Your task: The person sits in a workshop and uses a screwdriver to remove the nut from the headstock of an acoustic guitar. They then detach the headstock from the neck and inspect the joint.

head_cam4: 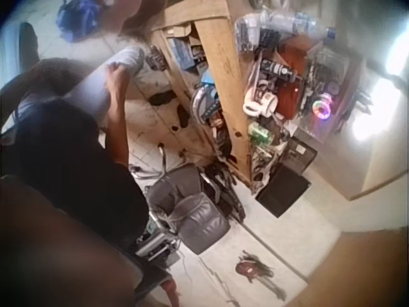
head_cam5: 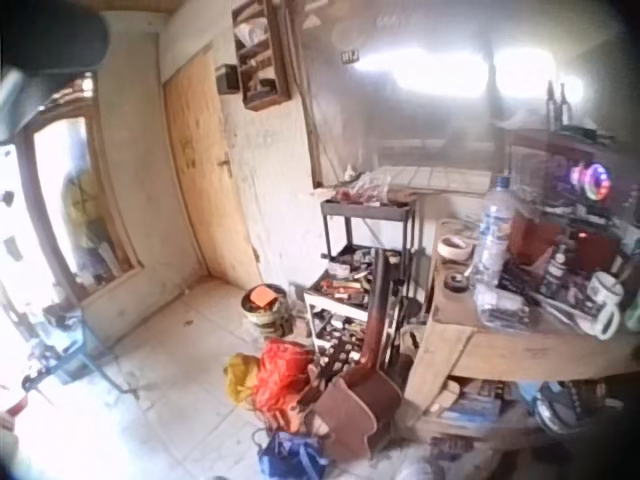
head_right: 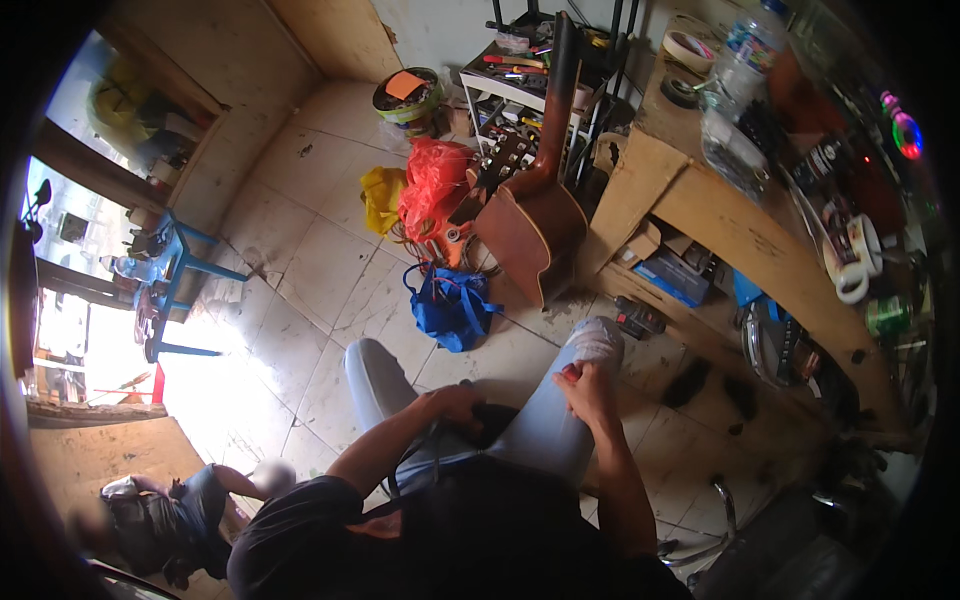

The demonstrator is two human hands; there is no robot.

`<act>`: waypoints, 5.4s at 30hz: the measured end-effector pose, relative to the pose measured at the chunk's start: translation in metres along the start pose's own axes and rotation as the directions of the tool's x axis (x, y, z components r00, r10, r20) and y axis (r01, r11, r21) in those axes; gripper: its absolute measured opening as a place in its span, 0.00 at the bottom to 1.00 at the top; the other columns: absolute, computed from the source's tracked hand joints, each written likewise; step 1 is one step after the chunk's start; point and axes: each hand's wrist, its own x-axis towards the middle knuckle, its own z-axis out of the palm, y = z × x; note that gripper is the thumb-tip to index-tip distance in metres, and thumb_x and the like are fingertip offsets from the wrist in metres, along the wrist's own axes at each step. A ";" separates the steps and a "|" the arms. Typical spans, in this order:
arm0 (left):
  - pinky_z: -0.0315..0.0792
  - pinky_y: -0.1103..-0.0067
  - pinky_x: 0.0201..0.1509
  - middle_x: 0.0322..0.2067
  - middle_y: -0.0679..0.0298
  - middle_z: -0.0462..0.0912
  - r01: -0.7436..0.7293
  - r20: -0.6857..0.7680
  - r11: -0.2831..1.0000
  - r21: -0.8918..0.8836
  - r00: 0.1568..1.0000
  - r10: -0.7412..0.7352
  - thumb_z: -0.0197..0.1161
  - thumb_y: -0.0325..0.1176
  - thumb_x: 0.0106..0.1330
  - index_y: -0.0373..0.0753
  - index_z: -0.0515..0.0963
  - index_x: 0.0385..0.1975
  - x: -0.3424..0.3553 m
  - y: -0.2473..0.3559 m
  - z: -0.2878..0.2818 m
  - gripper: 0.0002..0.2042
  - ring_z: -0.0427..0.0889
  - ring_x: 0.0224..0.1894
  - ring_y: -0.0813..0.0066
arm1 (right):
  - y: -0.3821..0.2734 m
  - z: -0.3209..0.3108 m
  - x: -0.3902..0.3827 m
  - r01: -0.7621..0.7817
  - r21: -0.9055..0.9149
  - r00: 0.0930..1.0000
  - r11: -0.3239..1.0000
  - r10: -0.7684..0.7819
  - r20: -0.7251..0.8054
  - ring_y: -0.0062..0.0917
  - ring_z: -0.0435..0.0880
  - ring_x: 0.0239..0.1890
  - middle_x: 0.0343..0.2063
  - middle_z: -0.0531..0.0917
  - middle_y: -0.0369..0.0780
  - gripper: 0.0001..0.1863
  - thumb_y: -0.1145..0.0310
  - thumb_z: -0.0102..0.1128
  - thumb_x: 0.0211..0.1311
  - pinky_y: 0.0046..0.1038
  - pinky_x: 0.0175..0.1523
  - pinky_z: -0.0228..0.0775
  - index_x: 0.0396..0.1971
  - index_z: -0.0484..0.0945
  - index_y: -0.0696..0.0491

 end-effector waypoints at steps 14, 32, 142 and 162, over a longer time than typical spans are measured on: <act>0.79 0.68 0.47 0.36 0.51 0.88 -0.179 -0.824 0.963 -0.200 0.563 -0.066 0.65 0.41 0.64 0.37 0.85 0.41 -0.067 0.014 -0.029 0.14 0.88 0.42 0.57 | -0.015 -0.006 -0.039 0.132 -0.008 0.990 0.991 -0.133 -0.047 0.23 0.78 0.10 0.10 0.78 0.39 0.16 0.60 0.68 0.62 0.27 0.15 0.69 0.28 0.80 0.60; 0.76 0.60 0.57 0.46 0.47 0.86 0.091 -0.878 0.962 -0.257 0.394 -0.272 0.58 0.50 0.65 0.48 0.80 0.57 0.015 0.059 -0.354 0.23 0.84 0.52 0.48 | 0.008 -0.006 -0.032 -0.078 0.079 0.977 0.994 0.092 -0.191 0.26 0.78 0.09 0.11 0.78 0.39 0.18 0.59 0.71 0.59 0.29 0.14 0.66 0.25 0.78 0.59; 0.75 0.75 0.34 0.29 0.60 0.77 -0.633 -0.638 -0.212 -0.745 0.768 -0.052 0.44 0.44 0.70 0.31 0.71 0.57 -0.081 0.014 -0.087 0.25 0.79 0.27 0.70 | -0.175 0.010 0.000 0.386 0.701 0.913 0.599 -0.355 -0.199 0.09 0.62 0.14 0.19 0.71 0.30 0.16 0.57 0.62 0.71 0.15 0.18 0.51 0.27 0.76 0.53; 0.71 0.72 0.33 0.22 0.63 0.76 -0.524 -0.798 0.602 -0.602 0.421 -0.432 0.56 0.41 0.63 0.33 0.73 0.33 -0.087 0.045 -0.074 0.15 0.76 0.26 0.73 | -0.186 0.070 0.026 0.668 0.038 0.741 0.743 -0.659 -0.127 0.38 0.87 0.33 0.30 0.86 0.47 0.11 0.65 0.65 0.65 0.33 0.40 0.77 0.38 0.82 0.58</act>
